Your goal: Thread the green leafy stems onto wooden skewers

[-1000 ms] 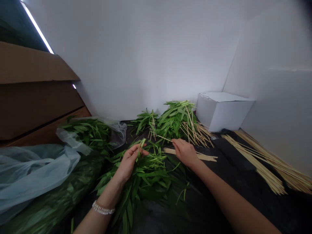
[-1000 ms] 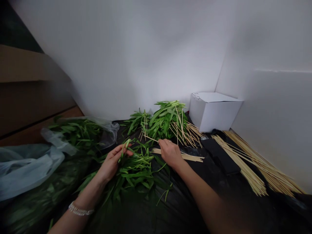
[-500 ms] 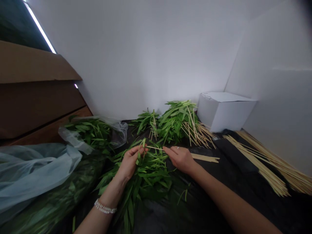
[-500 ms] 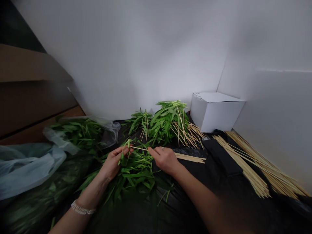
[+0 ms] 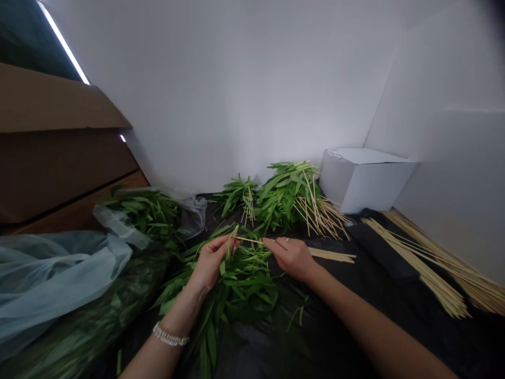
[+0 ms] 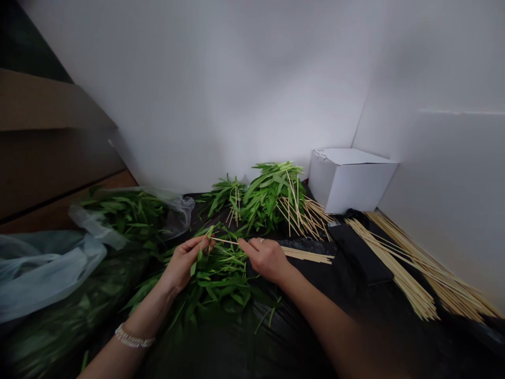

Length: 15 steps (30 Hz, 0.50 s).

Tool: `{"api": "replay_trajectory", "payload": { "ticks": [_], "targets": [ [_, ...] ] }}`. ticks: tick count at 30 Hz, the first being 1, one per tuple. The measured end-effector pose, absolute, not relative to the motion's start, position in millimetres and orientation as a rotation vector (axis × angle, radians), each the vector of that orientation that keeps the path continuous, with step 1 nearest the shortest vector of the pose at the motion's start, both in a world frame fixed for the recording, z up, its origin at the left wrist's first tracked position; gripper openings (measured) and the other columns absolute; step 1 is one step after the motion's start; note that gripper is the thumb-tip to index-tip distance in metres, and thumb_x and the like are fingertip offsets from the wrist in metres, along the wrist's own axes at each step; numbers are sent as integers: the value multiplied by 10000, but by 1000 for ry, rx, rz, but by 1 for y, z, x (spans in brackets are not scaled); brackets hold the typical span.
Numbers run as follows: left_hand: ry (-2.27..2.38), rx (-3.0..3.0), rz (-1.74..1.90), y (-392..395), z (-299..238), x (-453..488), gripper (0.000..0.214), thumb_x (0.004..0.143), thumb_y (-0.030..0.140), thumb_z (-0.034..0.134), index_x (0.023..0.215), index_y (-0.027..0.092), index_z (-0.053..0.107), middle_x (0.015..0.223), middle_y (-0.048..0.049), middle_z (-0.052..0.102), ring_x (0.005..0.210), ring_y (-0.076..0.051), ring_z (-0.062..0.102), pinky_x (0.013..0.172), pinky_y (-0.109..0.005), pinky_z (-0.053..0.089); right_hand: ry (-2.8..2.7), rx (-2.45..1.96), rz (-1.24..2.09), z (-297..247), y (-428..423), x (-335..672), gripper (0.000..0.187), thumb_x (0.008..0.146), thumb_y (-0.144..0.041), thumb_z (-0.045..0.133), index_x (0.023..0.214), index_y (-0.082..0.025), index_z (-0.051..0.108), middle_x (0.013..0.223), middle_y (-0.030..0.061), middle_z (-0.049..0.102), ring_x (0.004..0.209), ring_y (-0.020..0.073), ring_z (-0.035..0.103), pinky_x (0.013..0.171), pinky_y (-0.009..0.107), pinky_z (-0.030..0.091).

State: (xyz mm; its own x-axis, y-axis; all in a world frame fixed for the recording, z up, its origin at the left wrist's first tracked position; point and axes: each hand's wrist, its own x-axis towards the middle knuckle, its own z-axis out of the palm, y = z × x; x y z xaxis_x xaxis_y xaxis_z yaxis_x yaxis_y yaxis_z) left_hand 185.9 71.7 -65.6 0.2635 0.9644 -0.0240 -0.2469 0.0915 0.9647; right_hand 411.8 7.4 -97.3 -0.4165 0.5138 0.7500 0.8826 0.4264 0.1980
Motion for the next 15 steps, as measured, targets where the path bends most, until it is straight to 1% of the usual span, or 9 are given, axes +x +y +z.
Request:
{"api": "replay_trajectory", "payload": {
  "ticks": [6,15],
  "targets": [
    [866,1060,1113,73,-68,185,382,541,327,873,856,142,762,764,-53,757,650,-122,663,647,-199,516,-2084,-1187,-783,-96,6,411,332,881,-75,438,1159,-132,611,725,19,597,641,132,537,596,266,391],
    [928,1048,1130,76,-70,184,356,513,281,880,820,143,764,745,-48,756,608,-134,665,622,-220,532,-2097,-1173,-780,-95,5,410,333,881,-73,428,1155,-112,613,729,29,604,647,135,547,600,262,398]
  ]
}}
